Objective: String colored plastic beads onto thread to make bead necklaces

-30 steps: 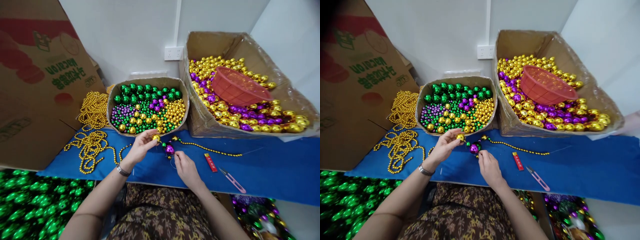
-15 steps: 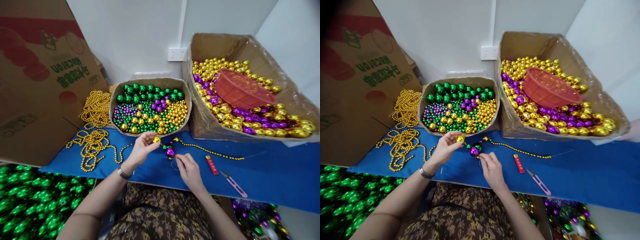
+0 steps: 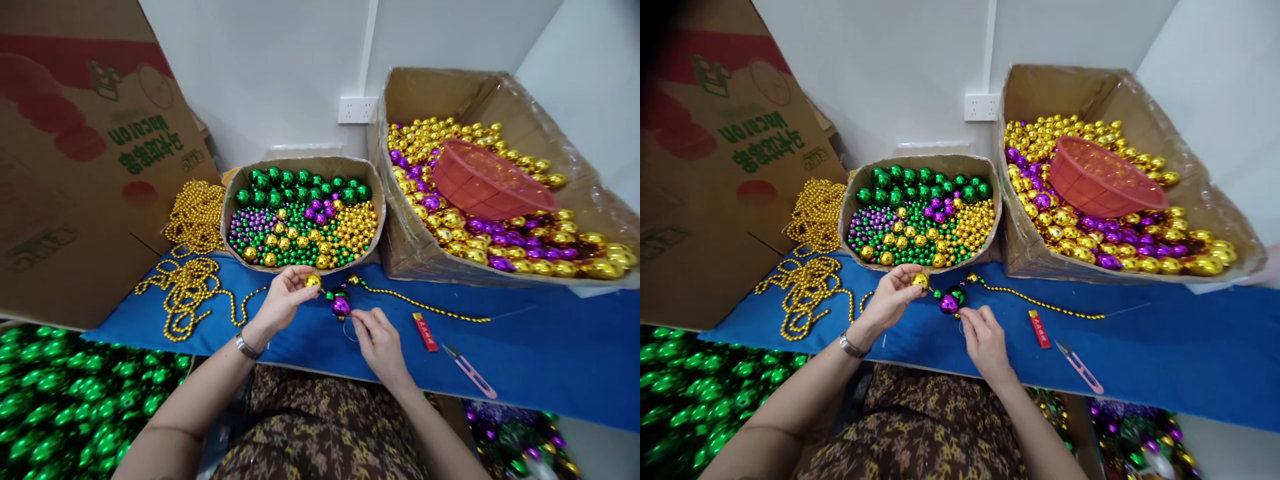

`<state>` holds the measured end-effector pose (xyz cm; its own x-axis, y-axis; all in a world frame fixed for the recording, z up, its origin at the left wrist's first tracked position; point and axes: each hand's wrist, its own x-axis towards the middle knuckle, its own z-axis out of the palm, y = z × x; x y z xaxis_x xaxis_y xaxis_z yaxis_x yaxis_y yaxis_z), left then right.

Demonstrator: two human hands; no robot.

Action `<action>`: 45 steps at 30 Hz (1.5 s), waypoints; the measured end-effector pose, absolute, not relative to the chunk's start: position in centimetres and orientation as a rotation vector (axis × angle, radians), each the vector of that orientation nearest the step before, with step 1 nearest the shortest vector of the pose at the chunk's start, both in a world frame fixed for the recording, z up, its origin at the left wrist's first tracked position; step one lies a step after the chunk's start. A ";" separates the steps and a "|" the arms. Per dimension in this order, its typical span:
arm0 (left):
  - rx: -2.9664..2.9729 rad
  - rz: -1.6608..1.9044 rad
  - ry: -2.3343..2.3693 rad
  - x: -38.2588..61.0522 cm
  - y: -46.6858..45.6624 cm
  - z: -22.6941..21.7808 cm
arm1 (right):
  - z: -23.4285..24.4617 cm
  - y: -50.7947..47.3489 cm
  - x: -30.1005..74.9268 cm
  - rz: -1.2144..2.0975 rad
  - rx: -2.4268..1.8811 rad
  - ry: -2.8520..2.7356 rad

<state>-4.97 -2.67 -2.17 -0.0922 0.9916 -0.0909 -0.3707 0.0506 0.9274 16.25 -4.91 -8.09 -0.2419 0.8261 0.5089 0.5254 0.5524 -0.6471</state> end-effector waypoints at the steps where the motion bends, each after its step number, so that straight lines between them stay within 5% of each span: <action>1: 0.824 1.390 1.036 -5.0 -2.7 -2.2 | -8.1 -4.9 16.2 0.436 -1.093 -1.916; 9: 0.993 1.368 1.038 -5.0 -2.8 -2.4 | -7.7 -5.0 16.2 0.492 -1.105 -1.884; 17: 1.154 1.310 1.063 -4.8 -3.3 -2.4 | -9.4 -4.7 15.4 1.335 -1.041 -1.434; 22: 1.397 1.200 1.008 -7.5 -1.6 -0.4 | -9.4 -4.7 14.7 1.506 -0.955 -1.206; 26: 1.716 1.373 1.682 -13.8 3.9 1.3 | -8.8 -4.7 15.3 1.515 -0.935 -1.157; 31: 1.910 0.992 2.208 -20.7 8.1 1.4 | -8.8 -4.6 15.7 1.508 -0.932 -1.139; 40: 1.800 1.106 2.110 -19.3 6.5 0.9 | -9.1 -4.7 14.6 1.501 -0.923 -1.167; 45: 1.127 1.411 1.269 -12.6 2.8 0.1 | -8.9 -4.9 14.4 1.450 -0.959 -1.163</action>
